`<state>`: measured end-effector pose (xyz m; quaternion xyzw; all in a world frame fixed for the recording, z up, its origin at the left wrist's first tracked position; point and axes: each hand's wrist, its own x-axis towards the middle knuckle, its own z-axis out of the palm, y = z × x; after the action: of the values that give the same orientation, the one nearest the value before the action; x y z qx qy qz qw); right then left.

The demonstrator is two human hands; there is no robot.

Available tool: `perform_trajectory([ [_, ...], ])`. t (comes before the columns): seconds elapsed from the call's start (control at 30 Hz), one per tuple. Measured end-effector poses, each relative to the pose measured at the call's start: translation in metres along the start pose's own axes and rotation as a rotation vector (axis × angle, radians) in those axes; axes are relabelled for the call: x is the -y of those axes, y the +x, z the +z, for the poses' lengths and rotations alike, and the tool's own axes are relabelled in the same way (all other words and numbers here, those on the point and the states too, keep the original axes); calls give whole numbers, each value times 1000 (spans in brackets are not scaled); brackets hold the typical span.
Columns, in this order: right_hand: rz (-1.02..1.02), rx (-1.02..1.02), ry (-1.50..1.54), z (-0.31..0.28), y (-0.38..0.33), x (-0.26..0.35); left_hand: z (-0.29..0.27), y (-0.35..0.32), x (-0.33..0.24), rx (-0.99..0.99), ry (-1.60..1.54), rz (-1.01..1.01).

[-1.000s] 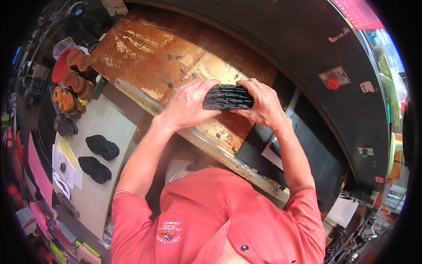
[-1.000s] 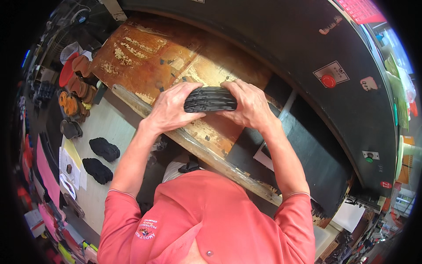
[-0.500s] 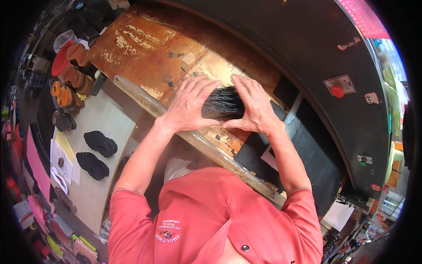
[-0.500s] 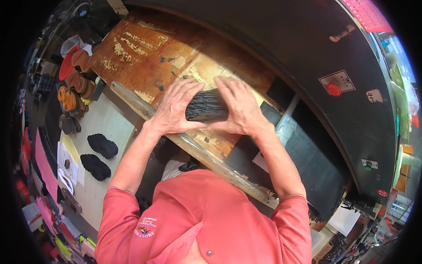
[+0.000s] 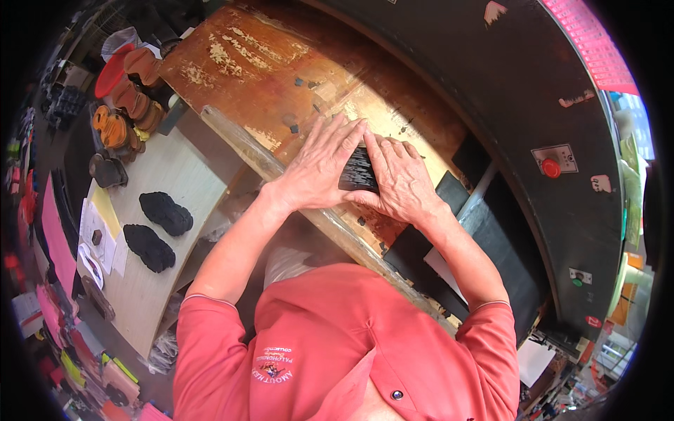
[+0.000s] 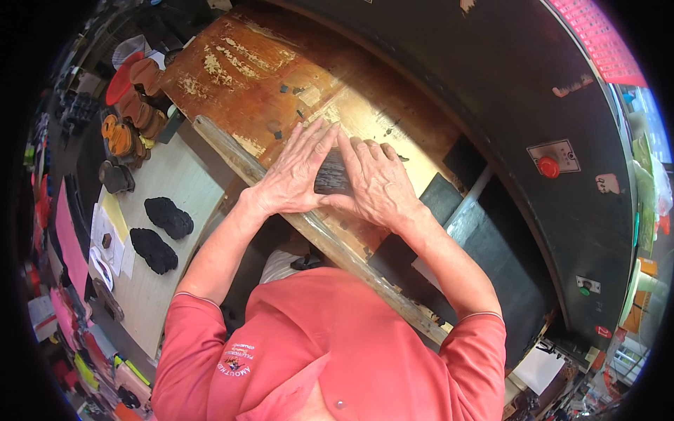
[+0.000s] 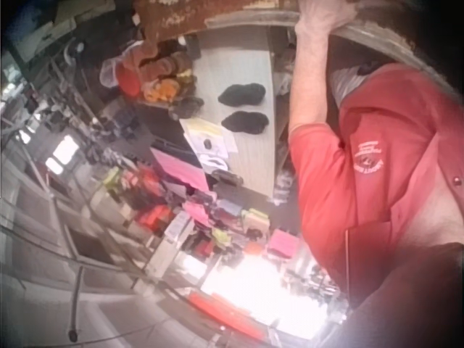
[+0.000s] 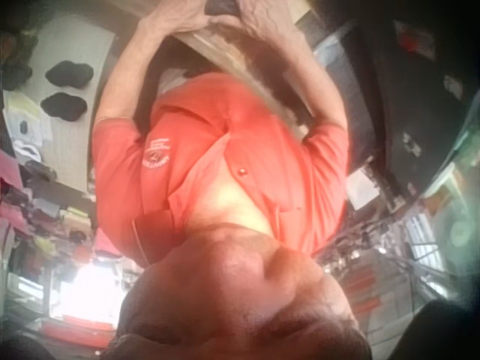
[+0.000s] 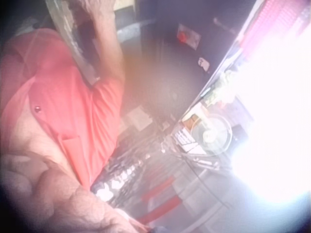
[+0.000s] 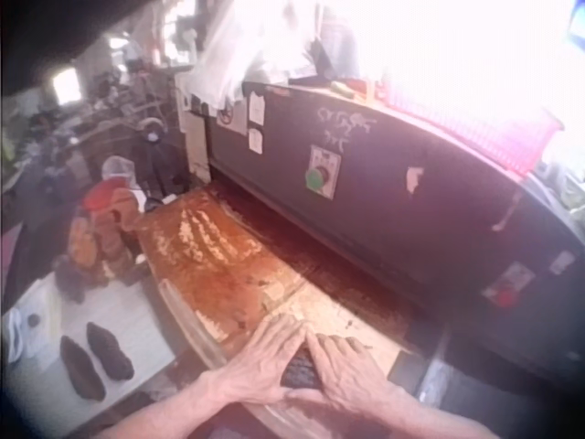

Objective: The person uses a die-cutting press to cut multiple rubber shoe sole pieces from a black rubber sheet. They place the sheet, position the die, press the machine, and remove the cut pieces repeatedly.

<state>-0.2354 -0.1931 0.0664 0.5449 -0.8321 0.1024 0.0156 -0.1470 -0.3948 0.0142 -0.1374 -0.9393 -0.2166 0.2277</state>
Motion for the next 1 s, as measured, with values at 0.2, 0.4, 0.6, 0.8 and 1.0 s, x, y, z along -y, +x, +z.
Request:
perform_trajectory([
  [0.2,-67,-83,107,-4,-2,-11,-8,2,-4,250,-257,-174],
  [0.4,-10,-53,105,-5,-7,-11,-2,0,-4,32,-238,-104],
  [0.6,9,-158,138,-2,-31,-37,3,-10,6,88,-270,-133],
  [0.8,164,-220,445,31,-53,-51,3,-6,1,14,-187,-65],
  [1.0,99,-227,419,28,-49,-41,4,-6,0,-25,-193,0],
])
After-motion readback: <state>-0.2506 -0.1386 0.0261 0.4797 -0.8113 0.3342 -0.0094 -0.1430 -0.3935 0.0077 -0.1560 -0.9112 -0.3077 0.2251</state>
